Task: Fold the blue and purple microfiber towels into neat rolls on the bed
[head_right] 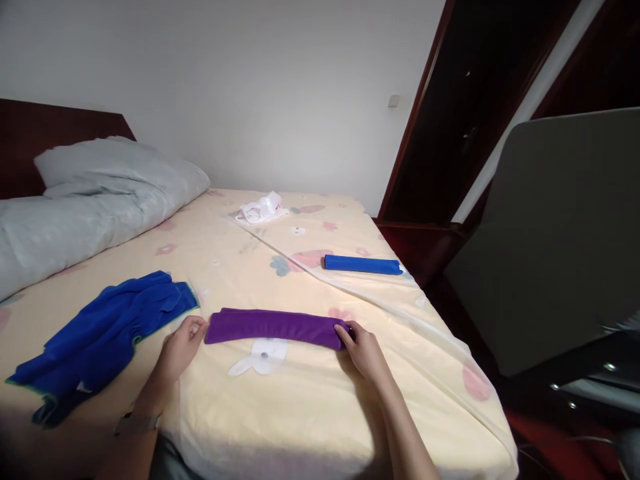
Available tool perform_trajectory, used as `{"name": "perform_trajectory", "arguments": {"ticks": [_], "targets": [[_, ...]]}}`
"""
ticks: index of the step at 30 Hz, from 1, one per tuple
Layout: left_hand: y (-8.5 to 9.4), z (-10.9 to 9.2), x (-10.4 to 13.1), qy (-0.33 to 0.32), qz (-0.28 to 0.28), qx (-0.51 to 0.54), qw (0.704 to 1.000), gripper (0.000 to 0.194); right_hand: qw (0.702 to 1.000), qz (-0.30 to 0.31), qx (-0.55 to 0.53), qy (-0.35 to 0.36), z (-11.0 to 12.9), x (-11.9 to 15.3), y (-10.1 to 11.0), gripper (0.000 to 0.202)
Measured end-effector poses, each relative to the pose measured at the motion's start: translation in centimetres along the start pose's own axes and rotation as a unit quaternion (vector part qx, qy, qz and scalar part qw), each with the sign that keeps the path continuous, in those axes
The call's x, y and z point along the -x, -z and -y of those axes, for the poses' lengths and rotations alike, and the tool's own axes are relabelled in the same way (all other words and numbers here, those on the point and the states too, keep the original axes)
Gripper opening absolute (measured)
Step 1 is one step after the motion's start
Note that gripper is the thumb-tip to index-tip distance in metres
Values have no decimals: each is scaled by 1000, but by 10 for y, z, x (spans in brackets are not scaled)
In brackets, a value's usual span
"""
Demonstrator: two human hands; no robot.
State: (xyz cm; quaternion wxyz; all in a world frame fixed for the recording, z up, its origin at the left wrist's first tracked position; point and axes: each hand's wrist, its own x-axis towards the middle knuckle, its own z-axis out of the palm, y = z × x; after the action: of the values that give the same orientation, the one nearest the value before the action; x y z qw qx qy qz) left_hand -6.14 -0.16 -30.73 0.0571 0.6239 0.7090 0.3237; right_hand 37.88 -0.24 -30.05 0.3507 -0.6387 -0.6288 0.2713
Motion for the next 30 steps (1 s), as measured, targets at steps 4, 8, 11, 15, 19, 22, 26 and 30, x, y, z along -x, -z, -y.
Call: {"name": "perform_trajectory", "arguments": {"ticks": [4, 8, 11, 15, 19, 22, 26, 30], "targets": [[5, -8, 0, -125, -80, 54, 987, 21, 987, -114, 85, 78, 4, -2, -1, 35], [5, -15, 6, -238, -10, 9, 971, 33, 961, -59, 115, 244, 12, 5, -2, 37], [-2, -13, 3, -251, 65, -51, 964, 55, 945, 0, 152, 289, 11, 6, -7, 49], [-10, -12, -17, -237, 73, -103, 963, 57, 945, -32, 188, 265, 3, -2, -15, 55], [-8, -14, -28, -241, 31, -105, 964, 58, 955, -71, 202, 208, -1, -8, -14, 49], [-4, -13, -30, -258, 29, -60, 964, 42, 968, -70, 174, 164, 1, -7, -10, 39], [-4, -13, -36, -192, 37, 87, 977, 30, 988, -64, 18, 139, 10, -6, -1, 31], [-12, -25, -42, -76, 21, 242, 967, 41, 981, -44, -177, 65, 21, -1, 9, 36]]}}
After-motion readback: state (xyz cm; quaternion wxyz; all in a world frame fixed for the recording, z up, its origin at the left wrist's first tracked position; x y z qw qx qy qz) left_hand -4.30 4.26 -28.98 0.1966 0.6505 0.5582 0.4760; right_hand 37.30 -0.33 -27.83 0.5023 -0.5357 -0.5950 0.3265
